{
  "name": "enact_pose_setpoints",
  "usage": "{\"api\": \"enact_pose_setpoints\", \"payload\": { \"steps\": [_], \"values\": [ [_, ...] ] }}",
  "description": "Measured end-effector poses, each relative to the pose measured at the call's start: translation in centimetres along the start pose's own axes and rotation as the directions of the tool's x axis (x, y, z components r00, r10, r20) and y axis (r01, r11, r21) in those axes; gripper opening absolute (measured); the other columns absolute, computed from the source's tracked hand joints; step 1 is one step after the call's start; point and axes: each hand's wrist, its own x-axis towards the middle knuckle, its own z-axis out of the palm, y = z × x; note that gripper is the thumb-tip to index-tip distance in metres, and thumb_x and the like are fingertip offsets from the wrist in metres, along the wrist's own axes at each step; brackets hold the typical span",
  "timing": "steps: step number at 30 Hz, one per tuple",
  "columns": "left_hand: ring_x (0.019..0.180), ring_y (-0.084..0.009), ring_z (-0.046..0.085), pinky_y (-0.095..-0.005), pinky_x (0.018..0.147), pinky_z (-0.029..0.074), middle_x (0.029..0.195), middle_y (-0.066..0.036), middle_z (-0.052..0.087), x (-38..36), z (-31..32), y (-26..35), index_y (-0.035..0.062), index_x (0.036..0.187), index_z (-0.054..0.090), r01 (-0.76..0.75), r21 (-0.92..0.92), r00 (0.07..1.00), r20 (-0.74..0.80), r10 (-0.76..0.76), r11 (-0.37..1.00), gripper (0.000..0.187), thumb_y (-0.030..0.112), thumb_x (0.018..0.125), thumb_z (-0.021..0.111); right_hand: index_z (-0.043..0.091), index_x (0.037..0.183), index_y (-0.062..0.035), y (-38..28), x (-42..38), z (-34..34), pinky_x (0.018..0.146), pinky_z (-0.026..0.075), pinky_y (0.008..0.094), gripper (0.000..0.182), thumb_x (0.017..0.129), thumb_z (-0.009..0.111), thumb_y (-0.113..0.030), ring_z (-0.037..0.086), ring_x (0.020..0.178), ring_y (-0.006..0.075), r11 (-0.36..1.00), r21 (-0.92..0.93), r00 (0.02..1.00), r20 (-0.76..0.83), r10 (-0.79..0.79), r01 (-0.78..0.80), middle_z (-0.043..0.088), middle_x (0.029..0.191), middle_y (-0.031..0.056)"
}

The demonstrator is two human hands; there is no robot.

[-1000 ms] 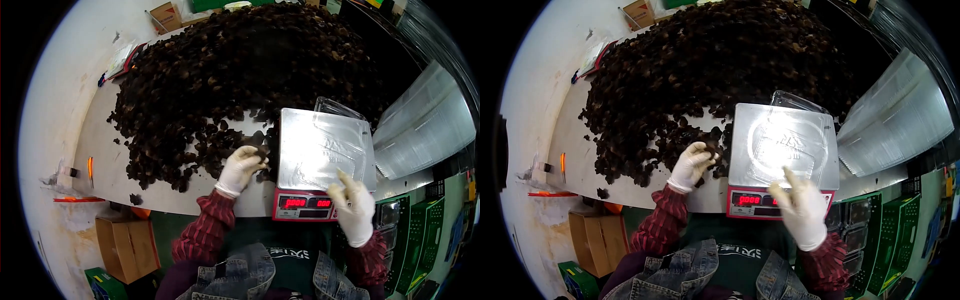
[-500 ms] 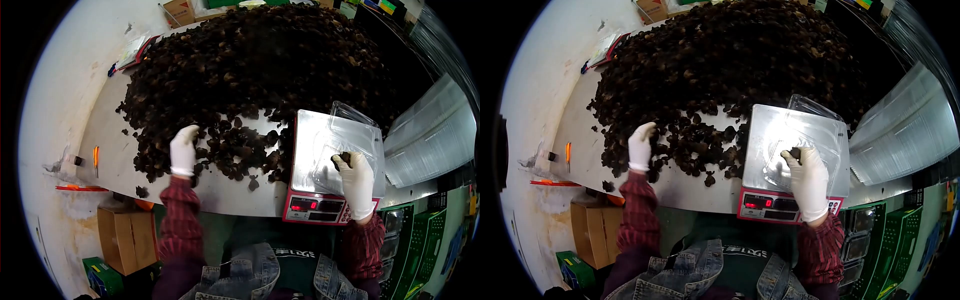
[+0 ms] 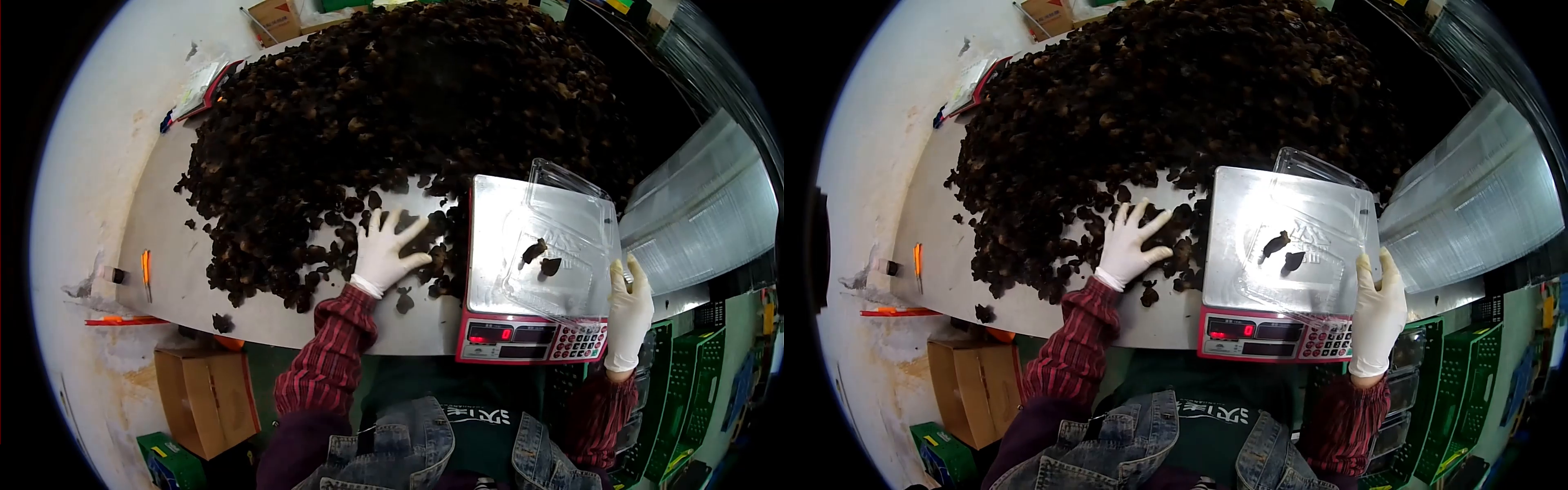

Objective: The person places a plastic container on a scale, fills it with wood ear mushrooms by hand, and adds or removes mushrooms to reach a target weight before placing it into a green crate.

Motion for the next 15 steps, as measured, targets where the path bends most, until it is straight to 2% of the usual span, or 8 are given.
{"api": "enact_pose_setpoints", "payload": {
  "steps": [2,6,7,8,10,12,13,15],
  "values": [
    [0.125,-0.0388,0.042,-0.0539,0.101,0.036,0.135,-0.014,0.050,0.0,0.1,0.7,0.0323,0.131,0.056,-0.056,0.066,0.998,-0.006,0.056,0.996,0.061,0.050,0.075,0.072,0.059,0.124,-0.0002,1.7,-0.5,-0.2,0.059,0.043,0.0301,0.045,0.091,0.068,-0.029,0.045,0.059,0.0170,0.984,-0.161,0.995,-0.049,-0.086,0.077,0.048,0.064,0.0069],
    [0.100,-0.0285,0.058,-0.0379,0.081,0.050,0.106,-0.010,0.061,0.4,1.8,-1.4,0.0201,0.113,0.067,-0.097,0.037,0.978,-0.180,0.102,0.995,0.039,0.030,0.075,0.075,0.056,0.124,0.0060,3.3,-1.2,0.0,0.067,0.048,0.0300,0.053,0.090,0.068,-0.033,0.054,0.064,0.0210,0.987,-0.153,0.989,0.134,0.059,-0.039,0.061,0.080,0.0156],
    [0.093,-0.0269,0.061,-0.0356,0.077,0.051,0.100,-0.009,0.061,0.5,1.9,-1.5,0.0171,0.108,0.068,-0.086,-0.041,0.985,-0.155,0.078,0.995,0.034,0.026,0.075,0.075,0.057,0.125,0.0058,4.7,-1.5,0.9,0.055,0.043,0.0262,0.049,0.093,0.065,-0.030,0.050,0.058,0.0114,0.991,-0.120,0.987,0.148,0.068,-0.051,0.059,0.073,0.0066],
    [0.085,-0.0254,0.063,-0.0334,0.074,0.052,0.094,-0.008,0.062,0.8,1.9,-1.8,0.0141,0.103,0.069,-0.076,-0.117,0.990,-0.130,0.060,0.990,0.029,0.022,0.076,0.075,0.057,0.125,0.0058,4.5,-1.5,1.0,0.055,0.043,0.0262,0.049,0.093,0.065,-0.030,0.050,0.058,0.0114,0.992,-0.114,0.987,0.144,0.069,-0.052,0.059,0.073,0.0066],
    [0.074,-0.0203,0.065,-0.0286,0.067,0.052,0.087,-0.007,0.063,2.0,2.3,-3.5,0.0065,0.096,0.070,-0.121,-0.283,0.973,-0.225,0.057,0.951,0.019,0.012,0.078,0.073,0.058,0.123,0.0061,3.2,-1.4,1.1,0.050,0.038,0.0222,0.045,0.094,0.063,-0.028,0.048,0.054,0.0063,0.881,0.309,0.913,0.316,0.259,-0.357,0.058,0.070,0.0018],
    [0.078,-0.0177,0.067,-0.0272,0.069,0.053,0.087,-0.006,0.066,3.6,1.6,-4.5,0.0064,0.092,0.072,0.042,-0.536,0.980,-0.141,-0.138,0.843,0.014,0.010,0.078,0.072,0.059,0.122,0.0064,2.1,-1.3,0.4,0.047,0.034,0.0193,0.042,0.094,0.063,-0.025,0.045,0.051,0.0029,0.837,0.337,0.872,0.393,0.291,-0.431,0.058,0.069,-0.0009],
    [0.075,-0.0118,0.066,-0.0248,0.067,0.052,0.084,-0.005,0.068,4.5,1.2,-4.3,0.0013,0.089,0.072,0.190,-0.787,0.953,0.005,-0.302,0.586,0.011,0.006,0.079,0.071,0.060,0.121,0.0061,2.2,-1.3,0.7,0.046,0.033,0.0192,0.041,0.094,0.062,-0.024,0.044,0.050,0.0027,0.842,0.343,0.884,0.370,0.287,-0.417,0.058,0.068,-0.0006],
    [0.073,-0.0088,0.064,-0.0232,0.066,0.052,0.084,-0.003,0.067,6.5,-1.6,-2.2,-0.0004,0.091,0.071,0.085,-0.731,0.962,-0.116,-0.246,0.677,0.013,0.005,0.079,0.071,0.061,0.120,0.0059,1.9,-1.3,0.8,0.045,0.032,0.0192,0.039,0.094,0.062,-0.023,0.043,0.050,0.0026,0.847,0.352,0.896,0.346,0.277,-0.398,0.058,0.068,-0.0002]
  ]
}}
